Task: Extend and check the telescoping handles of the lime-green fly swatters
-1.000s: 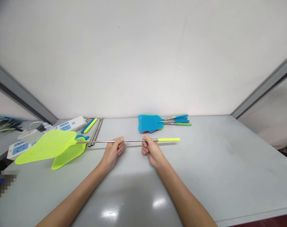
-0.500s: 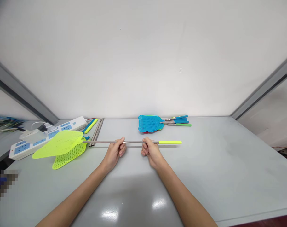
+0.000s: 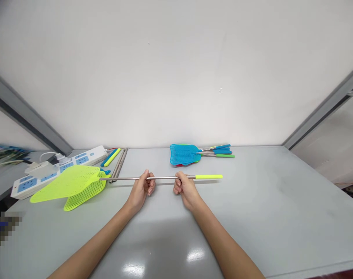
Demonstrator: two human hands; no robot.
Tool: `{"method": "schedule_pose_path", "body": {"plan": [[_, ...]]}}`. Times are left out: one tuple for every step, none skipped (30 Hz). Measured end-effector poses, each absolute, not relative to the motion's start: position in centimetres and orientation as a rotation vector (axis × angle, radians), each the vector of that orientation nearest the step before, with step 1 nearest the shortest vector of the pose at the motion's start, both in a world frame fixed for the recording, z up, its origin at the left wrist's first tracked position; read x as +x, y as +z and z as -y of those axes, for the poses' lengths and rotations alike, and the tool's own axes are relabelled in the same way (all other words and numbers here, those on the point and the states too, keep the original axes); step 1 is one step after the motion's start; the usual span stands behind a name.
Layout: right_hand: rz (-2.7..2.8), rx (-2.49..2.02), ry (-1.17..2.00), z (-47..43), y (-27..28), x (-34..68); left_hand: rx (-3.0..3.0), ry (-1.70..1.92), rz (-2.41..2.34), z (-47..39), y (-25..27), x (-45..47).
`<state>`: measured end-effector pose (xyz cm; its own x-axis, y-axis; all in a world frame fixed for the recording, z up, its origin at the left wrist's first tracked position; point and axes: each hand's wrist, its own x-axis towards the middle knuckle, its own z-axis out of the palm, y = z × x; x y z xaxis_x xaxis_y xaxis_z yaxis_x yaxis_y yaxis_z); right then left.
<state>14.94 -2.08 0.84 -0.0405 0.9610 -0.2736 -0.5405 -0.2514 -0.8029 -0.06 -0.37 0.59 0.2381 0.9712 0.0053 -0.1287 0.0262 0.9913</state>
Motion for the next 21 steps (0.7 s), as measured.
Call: {"method": "schedule_pose_path", "body": {"plan": [[0.603,-0.973,1.594,2.12,0.86,14.91,1.218,1.091,-0.952,0.37,0.56,-0.04],[0.602,-0.971,1.592,2.17,0.9,14.87,1.229,1.097,-0.963,0.38,0.54,-0.03],[0.602,-0.97,1.59,2.22,0.95,14.84,1.245,1.1,-0.977,0.4,0.53,-0.02],[0.605,-0.97,1.59,2.27,1.01,14.79,1.266,1.099,-0.991,0.41,0.54,-0.01],[0.609,-0.969,1.593,2.32,1.07,14.74,1.291,1.094,-1.004,0.43,0.55,0.0],[0.613,-0.967,1.597,2.37,1.12,14.69,1.319,1.088,-1.016,0.45,0.57,0.02],[0.619,-0.966,1.601,2.41,1.15,14.63,1.347,1.08,-1.024,0.47,0.6,0.04],[0.625,-0.963,1.604,2.45,1.16,14.57,1.372,1.073,-1.031,0.5,0.64,0.07],[0.632,-0.96,1.607,2.48,1.15,14.52,1.388,1.069,-1.036,0.52,0.69,0.1],[0.637,-0.958,1.606,2.5,1.14,14.48,1.397,1.067,-1.042,0.55,0.73,0.14],[0.642,-0.957,1.603,2.51,1.11,14.46,1.4,1.066,-1.045,0.57,0.78,0.18],[0.648,-0.959,1.602,2.53,1.09,14.46,1.4,1.065,-1.049,0.6,0.82,0.22],[0.649,-0.962,1.601,2.54,1.08,14.47,1.4,1.064,-1.051,0.62,0.86,0.26],[0.647,-0.965,1.6,2.54,1.08,14.49,1.401,1.063,-1.05,0.65,0.89,0.28],[0.645,-0.966,1.6,2.55,1.07,14.52,1.402,1.063,-1.048,0.68,0.93,0.31],[0.643,-0.965,1.601,2.54,1.07,14.56,1.403,1.064,-1.044,0.7,0.96,0.33],[0.639,-0.96,1.602,2.54,1.06,14.6,1.406,1.068,-1.038,0.73,1.0,0.35],[0.639,-0.955,1.603,2.53,1.04,14.64,1.406,1.072,-1.035,0.76,1.04,0.37],[0.639,-0.951,1.607,2.51,1.01,14.67,1.41,1.074,-1.026,0.8,1.08,0.4],[0.634,-0.947,1.605,2.49,0.97,14.7,1.416,1.077,-1.021,0.83,1.12,0.42],[0.63,-0.943,1.605,2.48,0.93,14.72,1.426,1.07,-1.011,0.86,1.15,0.46]]}}
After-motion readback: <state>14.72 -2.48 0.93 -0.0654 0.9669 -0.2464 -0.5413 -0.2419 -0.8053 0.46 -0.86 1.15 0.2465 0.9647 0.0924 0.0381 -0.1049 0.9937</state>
